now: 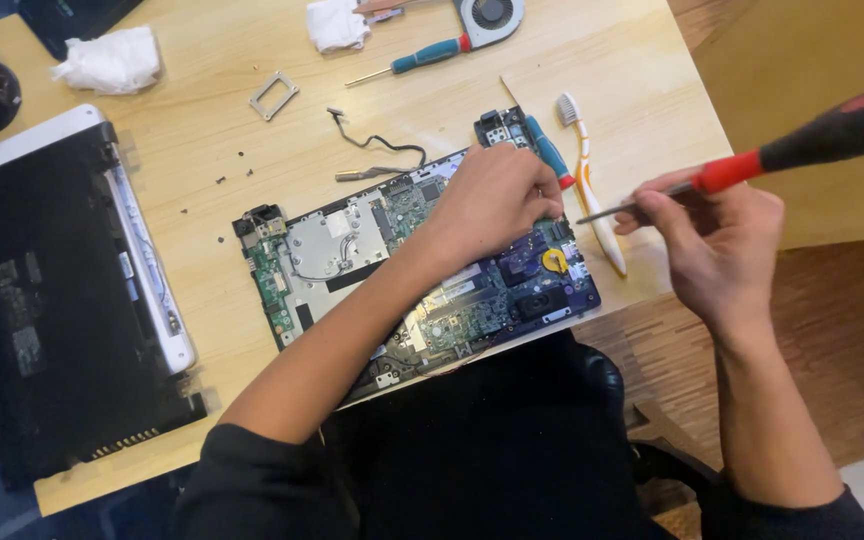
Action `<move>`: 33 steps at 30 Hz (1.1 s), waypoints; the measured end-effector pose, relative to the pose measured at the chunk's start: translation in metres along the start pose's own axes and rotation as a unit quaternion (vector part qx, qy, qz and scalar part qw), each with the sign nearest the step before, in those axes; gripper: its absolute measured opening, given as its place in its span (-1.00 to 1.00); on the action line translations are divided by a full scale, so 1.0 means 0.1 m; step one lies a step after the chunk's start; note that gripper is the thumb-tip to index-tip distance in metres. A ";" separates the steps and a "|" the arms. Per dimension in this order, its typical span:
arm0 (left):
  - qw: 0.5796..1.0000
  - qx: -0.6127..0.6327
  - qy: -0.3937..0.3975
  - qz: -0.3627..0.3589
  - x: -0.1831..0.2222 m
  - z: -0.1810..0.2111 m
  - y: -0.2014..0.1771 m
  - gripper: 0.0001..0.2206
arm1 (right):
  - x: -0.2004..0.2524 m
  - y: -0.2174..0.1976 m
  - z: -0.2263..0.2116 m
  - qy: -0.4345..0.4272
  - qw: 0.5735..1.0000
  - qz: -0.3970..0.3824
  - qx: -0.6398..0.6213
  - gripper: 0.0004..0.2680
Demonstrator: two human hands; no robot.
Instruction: Disassembling and cleaning a laptop motherboard using a screwdriver and a toothbrush.
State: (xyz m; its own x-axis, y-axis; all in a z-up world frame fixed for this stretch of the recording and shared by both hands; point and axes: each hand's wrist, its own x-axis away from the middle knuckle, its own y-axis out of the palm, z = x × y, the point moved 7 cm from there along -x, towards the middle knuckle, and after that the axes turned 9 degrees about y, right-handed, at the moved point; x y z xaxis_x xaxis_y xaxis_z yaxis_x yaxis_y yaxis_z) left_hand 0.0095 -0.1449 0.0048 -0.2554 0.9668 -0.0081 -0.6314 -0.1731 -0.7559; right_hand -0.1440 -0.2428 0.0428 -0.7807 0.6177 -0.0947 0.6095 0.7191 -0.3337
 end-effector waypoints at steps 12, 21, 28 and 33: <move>1.000 0.017 0.006 0.002 0.04 -0.02 -0.02 -0.90 | 0.01 0.22 -0.06 -0.051 0.997 -0.017 0.050 -0.95; 0.999 0.032 0.040 0.018 0.06 -0.04 -0.04 -0.92 | -0.07 0.24 -0.26 -0.135 0.974 -0.051 0.172 -0.95; 0.977 0.191 0.057 0.069 0.17 0.07 -0.19 -0.79 | -0.11 0.35 -0.30 -0.244 0.942 -0.037 0.227 -0.78; 0.965 0.172 0.146 0.133 0.12 0.02 -0.05 -0.89 | -0.18 0.39 -0.34 -0.137 0.971 -0.097 0.173 -0.83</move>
State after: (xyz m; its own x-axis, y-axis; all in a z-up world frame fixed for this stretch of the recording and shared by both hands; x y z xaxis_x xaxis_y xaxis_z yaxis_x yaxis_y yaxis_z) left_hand 0.0087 -0.1326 0.0099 -0.2563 0.8832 -0.3928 -0.7905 -0.4254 -0.4406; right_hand -0.1018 -0.2151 0.0637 -0.9124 0.3394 -0.2286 0.4015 0.6349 -0.6600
